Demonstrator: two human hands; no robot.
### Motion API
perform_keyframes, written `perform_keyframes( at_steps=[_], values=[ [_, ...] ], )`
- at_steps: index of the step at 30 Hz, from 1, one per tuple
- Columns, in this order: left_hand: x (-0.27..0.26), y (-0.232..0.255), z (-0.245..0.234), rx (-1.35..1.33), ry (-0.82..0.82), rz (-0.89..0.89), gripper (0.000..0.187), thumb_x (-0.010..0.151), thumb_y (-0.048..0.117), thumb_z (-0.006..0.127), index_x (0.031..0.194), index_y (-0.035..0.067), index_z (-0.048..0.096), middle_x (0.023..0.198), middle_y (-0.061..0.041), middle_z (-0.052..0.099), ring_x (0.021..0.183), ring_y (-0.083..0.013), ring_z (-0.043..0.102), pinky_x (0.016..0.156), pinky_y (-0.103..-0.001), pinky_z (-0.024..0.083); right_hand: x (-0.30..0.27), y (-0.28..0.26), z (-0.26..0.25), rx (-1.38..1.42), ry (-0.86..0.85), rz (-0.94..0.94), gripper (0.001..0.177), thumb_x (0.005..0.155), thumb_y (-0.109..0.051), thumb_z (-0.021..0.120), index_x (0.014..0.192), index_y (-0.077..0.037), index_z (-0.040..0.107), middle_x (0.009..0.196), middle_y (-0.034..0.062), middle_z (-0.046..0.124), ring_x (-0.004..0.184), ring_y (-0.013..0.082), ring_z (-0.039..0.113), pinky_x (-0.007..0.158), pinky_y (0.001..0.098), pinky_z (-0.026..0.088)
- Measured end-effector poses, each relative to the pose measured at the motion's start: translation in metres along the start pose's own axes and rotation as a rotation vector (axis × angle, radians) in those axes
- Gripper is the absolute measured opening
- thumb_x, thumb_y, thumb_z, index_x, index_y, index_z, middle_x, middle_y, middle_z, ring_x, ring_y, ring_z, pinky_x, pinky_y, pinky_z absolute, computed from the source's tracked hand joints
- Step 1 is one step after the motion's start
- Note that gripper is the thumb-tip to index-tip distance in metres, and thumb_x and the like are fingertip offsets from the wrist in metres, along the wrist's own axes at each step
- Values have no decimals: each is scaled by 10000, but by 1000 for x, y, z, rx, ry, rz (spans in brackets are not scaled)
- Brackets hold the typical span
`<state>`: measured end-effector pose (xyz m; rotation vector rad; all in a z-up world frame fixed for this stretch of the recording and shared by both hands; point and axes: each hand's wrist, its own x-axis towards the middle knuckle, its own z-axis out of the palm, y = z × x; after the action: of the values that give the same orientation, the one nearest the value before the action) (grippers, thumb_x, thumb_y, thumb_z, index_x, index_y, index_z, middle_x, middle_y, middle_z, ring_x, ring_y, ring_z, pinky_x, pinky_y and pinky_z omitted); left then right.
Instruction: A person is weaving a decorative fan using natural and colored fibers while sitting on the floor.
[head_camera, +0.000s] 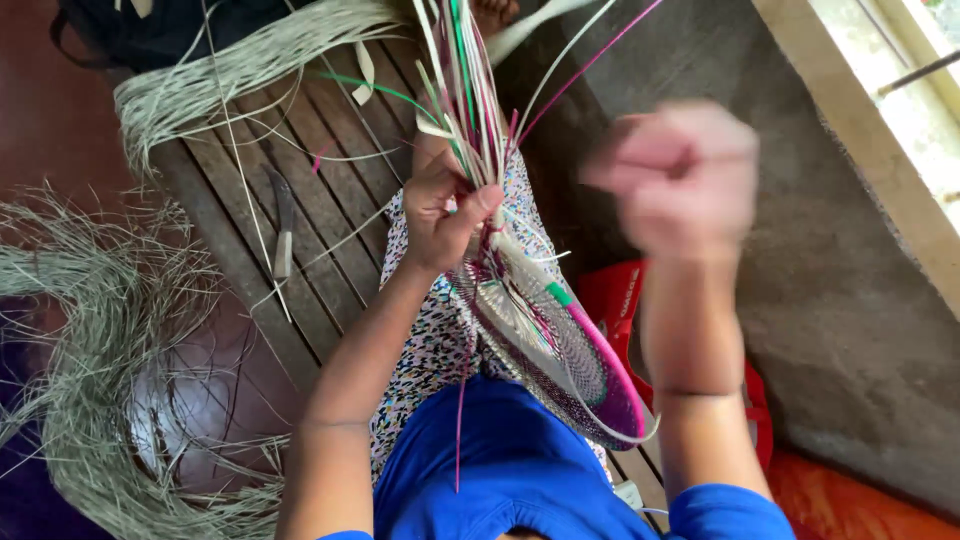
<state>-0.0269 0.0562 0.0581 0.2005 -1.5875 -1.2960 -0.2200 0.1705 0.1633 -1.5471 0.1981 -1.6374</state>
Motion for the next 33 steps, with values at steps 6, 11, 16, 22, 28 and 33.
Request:
perform_keyframes(
  at_steps=[6, 11, 16, 22, 28, 33],
  values=[
    [11, 21, -32, 189, -289, 146, 208, 951, 160, 786, 876, -22, 719, 821, -129, 583, 644, -270, 589, 635, -378, 520, -79, 131, 23, -185, 590, 626, 929, 538, 74, 975, 1360, -39, 559, 1187, 97, 688, 1044, 204, 678, 978, 419, 585],
    [12, 38, -54, 123, -313, -18, 259, 876, 114, 864, 728, 2, 683, 778, -105, 577, 693, -206, 583, 690, -337, 484, -70, 144, 57, 20, 820, 624, 676, 743, 79, 822, 1339, -42, 525, 961, 94, 663, 884, 150, 657, 861, 291, 556],
    [-2, 27, -62, 275, -225, -9, 298, 869, 230, 889, 783, 6, 711, 821, -94, 609, 605, -167, 588, 548, -277, 467, -72, 155, 70, -16, 914, 521, 769, 749, 143, 809, 1415, -21, 460, 900, 120, 682, 785, 171, 718, 735, 282, 615],
    [-6, 34, -70, 301, -222, -55, 276, 848, 243, 901, 878, 28, 731, 851, -78, 615, 616, -157, 598, 535, -270, 460, -55, 166, 70, -182, 914, 420, 692, 817, 116, 750, 1416, -47, 445, 921, 74, 673, 800, 117, 688, 695, 213, 570],
    [1, -16, -81, 354, -155, -243, 238, 970, 225, 785, 780, 85, 751, 780, -87, 609, 656, -182, 564, 624, -320, 447, -66, 229, 35, -506, 930, 252, 568, 843, 45, 799, 1319, -59, 507, 939, 94, 685, 816, 127, 670, 698, 235, 581],
    [-16, -72, -79, 419, -120, -401, 319, 997, 290, 717, 726, 121, 721, 652, -85, 641, 594, -159, 554, 602, -305, 439, -104, 277, 6, -634, 1024, 243, 496, 848, -67, 855, 1248, -31, 564, 960, 58, 646, 875, 120, 634, 721, 237, 551]
  ],
)
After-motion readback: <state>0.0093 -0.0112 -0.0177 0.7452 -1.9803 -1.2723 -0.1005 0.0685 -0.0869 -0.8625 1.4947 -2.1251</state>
